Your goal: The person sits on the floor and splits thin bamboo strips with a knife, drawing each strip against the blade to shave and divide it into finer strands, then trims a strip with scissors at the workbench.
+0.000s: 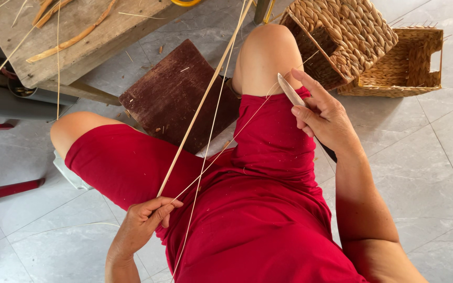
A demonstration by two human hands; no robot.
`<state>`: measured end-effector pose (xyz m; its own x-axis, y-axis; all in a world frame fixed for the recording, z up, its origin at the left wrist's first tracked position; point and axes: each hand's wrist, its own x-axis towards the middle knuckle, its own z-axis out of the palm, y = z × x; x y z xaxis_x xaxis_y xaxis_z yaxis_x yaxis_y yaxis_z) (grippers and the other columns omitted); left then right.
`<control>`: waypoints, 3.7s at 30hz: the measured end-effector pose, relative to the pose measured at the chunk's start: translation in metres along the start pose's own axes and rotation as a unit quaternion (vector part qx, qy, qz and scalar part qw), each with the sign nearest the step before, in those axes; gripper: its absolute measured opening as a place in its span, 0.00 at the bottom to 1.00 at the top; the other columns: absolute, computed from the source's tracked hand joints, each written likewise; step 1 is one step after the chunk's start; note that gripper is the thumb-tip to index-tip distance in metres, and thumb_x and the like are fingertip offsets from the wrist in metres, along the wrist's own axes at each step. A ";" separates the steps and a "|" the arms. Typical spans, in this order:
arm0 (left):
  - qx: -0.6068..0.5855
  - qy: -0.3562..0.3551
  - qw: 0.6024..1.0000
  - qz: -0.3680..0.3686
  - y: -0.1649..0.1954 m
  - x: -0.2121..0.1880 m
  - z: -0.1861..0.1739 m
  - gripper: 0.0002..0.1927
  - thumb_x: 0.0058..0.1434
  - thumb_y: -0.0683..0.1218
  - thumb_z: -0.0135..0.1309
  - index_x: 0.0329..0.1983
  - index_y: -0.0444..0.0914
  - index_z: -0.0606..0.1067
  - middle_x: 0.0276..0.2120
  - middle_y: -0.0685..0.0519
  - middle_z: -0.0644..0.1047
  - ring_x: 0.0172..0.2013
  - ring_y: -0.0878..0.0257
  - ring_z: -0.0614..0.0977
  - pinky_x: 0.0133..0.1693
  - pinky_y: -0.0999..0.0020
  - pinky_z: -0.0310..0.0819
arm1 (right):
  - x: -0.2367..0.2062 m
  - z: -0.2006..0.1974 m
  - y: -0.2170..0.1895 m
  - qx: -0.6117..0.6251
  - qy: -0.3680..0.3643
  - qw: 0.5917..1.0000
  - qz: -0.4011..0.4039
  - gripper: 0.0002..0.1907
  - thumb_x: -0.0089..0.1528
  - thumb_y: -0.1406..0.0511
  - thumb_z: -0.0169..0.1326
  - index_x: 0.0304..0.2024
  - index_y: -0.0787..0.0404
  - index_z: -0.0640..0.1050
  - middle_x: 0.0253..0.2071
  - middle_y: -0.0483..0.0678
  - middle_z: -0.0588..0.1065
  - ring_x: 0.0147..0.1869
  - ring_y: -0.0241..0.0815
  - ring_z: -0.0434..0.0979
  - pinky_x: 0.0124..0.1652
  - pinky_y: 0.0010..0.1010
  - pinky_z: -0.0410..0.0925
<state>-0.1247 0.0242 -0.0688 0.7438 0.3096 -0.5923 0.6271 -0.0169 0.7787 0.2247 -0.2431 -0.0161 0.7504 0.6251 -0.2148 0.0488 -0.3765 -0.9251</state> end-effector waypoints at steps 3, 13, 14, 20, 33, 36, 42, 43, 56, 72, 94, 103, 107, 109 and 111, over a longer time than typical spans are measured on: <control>-0.022 -0.007 0.999 0.030 -0.003 -0.003 -0.001 0.11 0.64 0.44 0.55 0.42 0.39 0.86 0.12 0.58 0.71 0.16 0.69 0.72 0.22 0.74 0.70 | -0.003 0.000 0.000 0.019 -0.014 1.000 -0.019 0.36 0.66 0.72 0.55 0.76 0.50 0.62 0.23 0.42 0.69 0.23 0.28 0.64 0.24 0.20 0.60; -0.040 -0.013 0.997 0.063 -0.019 -0.015 -0.005 0.11 0.64 0.42 0.54 0.43 0.36 0.86 0.13 0.57 0.71 0.17 0.69 0.72 0.22 0.74 0.70 | -0.010 0.004 0.004 0.192 -0.033 0.978 -0.068 0.31 0.69 0.72 0.53 0.73 0.62 0.61 0.26 0.45 0.71 0.24 0.28 0.65 0.25 0.18 0.60; -0.041 -0.013 0.997 0.061 -0.021 -0.015 -0.005 0.11 0.64 0.42 0.54 0.43 0.36 0.86 0.12 0.57 0.71 0.17 0.69 0.72 0.22 0.74 0.71 | -0.012 0.004 0.004 0.203 -0.033 0.976 -0.071 0.30 0.69 0.72 0.53 0.73 0.62 0.61 0.26 0.45 0.71 0.24 0.28 0.66 0.25 0.18 0.60; -0.039 -0.002 0.997 0.059 -0.028 -0.019 -0.005 0.11 0.63 0.42 0.54 0.42 0.36 0.86 0.12 0.56 0.73 0.16 0.69 0.74 0.20 0.73 0.73 | -0.017 0.012 0.001 0.217 -0.029 0.972 -0.085 0.31 0.68 0.72 0.54 0.73 0.63 0.60 0.27 0.46 0.71 0.25 0.28 0.66 0.25 0.17 0.59; -0.034 -0.001 0.998 0.057 -0.019 -0.022 -0.004 0.11 0.62 0.42 0.55 0.42 0.36 0.86 0.12 0.55 0.74 0.16 0.68 0.75 0.22 0.72 0.76 | -0.010 0.021 -0.011 0.285 -0.013 0.950 -0.125 0.31 0.71 0.69 0.54 0.73 0.65 0.59 0.26 0.45 0.69 0.26 0.31 0.65 0.26 0.20 0.59; -0.034 -0.005 0.997 0.066 -0.017 -0.022 -0.004 0.11 0.63 0.42 0.55 0.42 0.36 0.86 0.12 0.55 0.74 0.16 0.69 0.74 0.22 0.72 0.76 | -0.009 0.023 -0.011 0.291 -0.015 0.949 -0.124 0.30 0.71 0.68 0.54 0.73 0.65 0.60 0.26 0.45 0.69 0.25 0.31 0.65 0.26 0.20 0.59; -0.037 -0.006 0.997 0.075 -0.014 -0.023 -0.004 0.11 0.63 0.42 0.55 0.42 0.36 0.86 0.12 0.56 0.74 0.16 0.69 0.74 0.22 0.72 0.76 | -0.005 0.025 -0.006 0.308 -0.018 0.943 -0.126 0.28 0.71 0.69 0.54 0.72 0.65 0.61 0.27 0.46 0.69 0.25 0.31 0.64 0.26 0.21 0.58; -0.040 -0.006 0.997 0.072 -0.014 -0.023 -0.004 0.11 0.63 0.42 0.55 0.42 0.36 0.86 0.12 0.56 0.74 0.16 0.69 0.74 0.22 0.73 0.76 | -0.005 0.025 -0.005 0.310 -0.020 0.942 -0.123 0.28 0.71 0.69 0.53 0.72 0.65 0.62 0.27 0.46 0.69 0.25 0.31 0.64 0.26 0.21 0.59; -0.034 -0.008 0.999 0.031 -0.017 -0.021 -0.002 0.11 0.63 0.42 0.54 0.42 0.36 0.86 0.10 0.55 0.72 0.14 0.68 0.72 0.19 0.73 0.67 | -0.006 0.017 0.001 0.445 -0.072 0.887 -0.099 0.32 0.70 0.67 0.55 0.76 0.61 0.62 0.27 0.45 0.69 0.23 0.30 0.61 0.25 0.24 0.60; 0.063 0.091 0.941 0.320 0.164 0.009 0.029 0.18 0.62 0.40 0.62 0.56 0.38 0.79 0.41 0.54 0.83 0.33 0.72 0.78 0.29 0.78 0.69 | -0.034 0.045 -0.037 0.475 -0.236 0.847 -0.042 0.27 0.70 0.68 0.56 0.71 0.65 0.66 0.27 0.47 0.70 0.24 0.31 0.61 0.25 0.22 0.58; -0.102 0.050 0.933 0.342 0.193 0.026 0.069 0.09 0.71 0.37 0.55 0.53 0.35 0.80 0.36 0.55 0.82 0.37 0.72 0.84 0.40 0.78 0.84 | -0.048 0.056 -0.026 0.091 -0.109 0.962 -0.233 0.32 0.66 0.70 0.59 0.72 0.62 0.64 0.33 0.42 0.76 0.28 0.24 0.69 0.28 0.17 0.62; -0.048 0.075 0.918 0.387 0.199 0.020 0.063 0.11 0.69 0.35 0.57 0.53 0.35 0.80 0.33 0.55 0.79 0.33 0.72 0.82 0.36 0.79 0.82 | -0.050 0.056 -0.025 0.135 -0.139 0.960 -0.201 0.32 0.66 0.74 0.59 0.72 0.60 0.66 0.31 0.40 0.76 0.27 0.24 0.71 0.28 0.16 0.63; -0.012 0.094 0.914 0.395 0.199 0.017 0.062 0.11 0.66 0.35 0.60 0.52 0.35 0.80 0.34 0.55 0.79 0.32 0.72 0.80 0.33 0.78 0.77 | -0.048 0.057 -0.027 0.087 -0.118 0.961 -0.234 0.33 0.63 0.75 0.60 0.69 0.60 0.67 0.35 0.43 0.80 0.27 0.25 0.73 0.27 0.17 0.66; -0.015 0.097 0.915 0.393 0.199 0.016 0.062 0.11 0.66 0.35 0.61 0.51 0.35 0.80 0.35 0.54 0.80 0.32 0.71 0.80 0.33 0.78 0.76 | -0.048 0.057 -0.028 0.053 -0.112 0.958 -0.260 0.31 0.62 0.75 0.59 0.68 0.61 0.67 0.44 0.49 0.79 0.29 0.27 0.74 0.28 0.19 0.68; -0.015 0.095 0.915 0.392 0.199 0.016 0.062 0.11 0.66 0.35 0.61 0.51 0.35 0.80 0.35 0.54 0.80 0.33 0.71 0.81 0.33 0.78 0.77 | -0.048 0.056 -0.028 0.056 -0.116 0.956 -0.262 0.31 0.63 0.75 0.58 0.67 0.62 0.67 0.47 0.51 0.79 0.29 0.27 0.75 0.28 0.19 0.69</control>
<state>0.0263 -0.0332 0.0638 0.9069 0.3732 0.1955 -0.0912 -0.2792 0.9559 0.1498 -0.2242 0.0029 0.4753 0.8477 0.2355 0.2968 0.0975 -0.9499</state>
